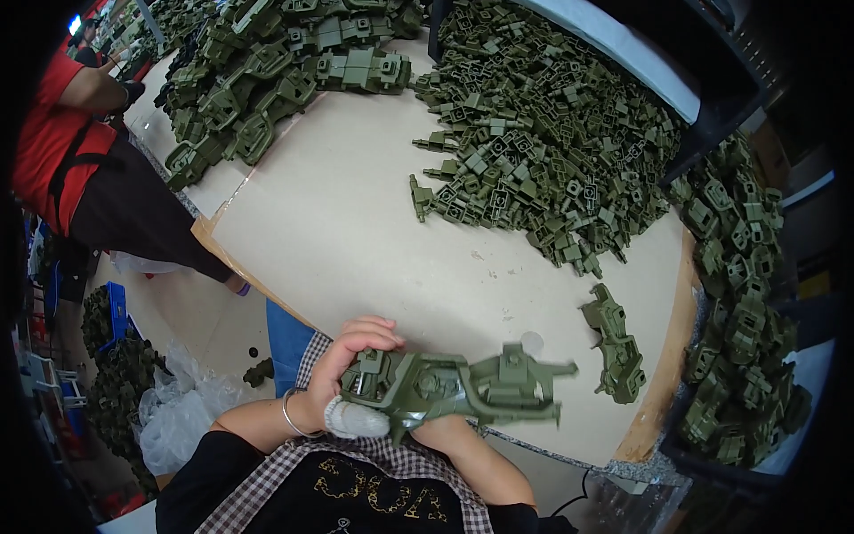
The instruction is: The person repeatedly picks up plastic components from the workbench and fits them together by hand.
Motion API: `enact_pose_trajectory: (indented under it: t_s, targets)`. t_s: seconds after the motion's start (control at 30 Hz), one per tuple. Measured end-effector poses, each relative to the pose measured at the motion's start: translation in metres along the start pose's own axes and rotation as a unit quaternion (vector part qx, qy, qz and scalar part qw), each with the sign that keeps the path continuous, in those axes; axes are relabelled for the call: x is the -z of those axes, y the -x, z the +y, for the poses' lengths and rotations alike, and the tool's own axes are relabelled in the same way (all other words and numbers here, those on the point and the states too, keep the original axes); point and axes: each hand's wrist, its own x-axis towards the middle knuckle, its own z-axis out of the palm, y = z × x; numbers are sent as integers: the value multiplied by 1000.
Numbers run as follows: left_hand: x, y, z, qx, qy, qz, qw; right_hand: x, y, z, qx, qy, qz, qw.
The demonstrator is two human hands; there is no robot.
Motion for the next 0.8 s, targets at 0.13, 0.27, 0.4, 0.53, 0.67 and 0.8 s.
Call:
enact_pose_trajectory:
  t_s: [0.13,0.27,0.4,0.53,0.67,0.8]
  targets:
    - [-18,6,6,33,54,23,998,-3,-3,-3,49,82,-3,995]
    - [-30,7,7,19,79,69,994,-2,-2,-3,50,104,16,993]
    - [-27,9,0,28,107,78,991,4,4,-9,45,138,62,988]
    - [-7,-27,26,490,383,119,774,41,-3,-30,-60,285,-100,951]
    - [12,-12,-13,260,456,-27,850,55,12,-53,-5,275,-122,954]
    - [33,5,-29,246,516,58,818,133,59,-54,38,463,300,833]
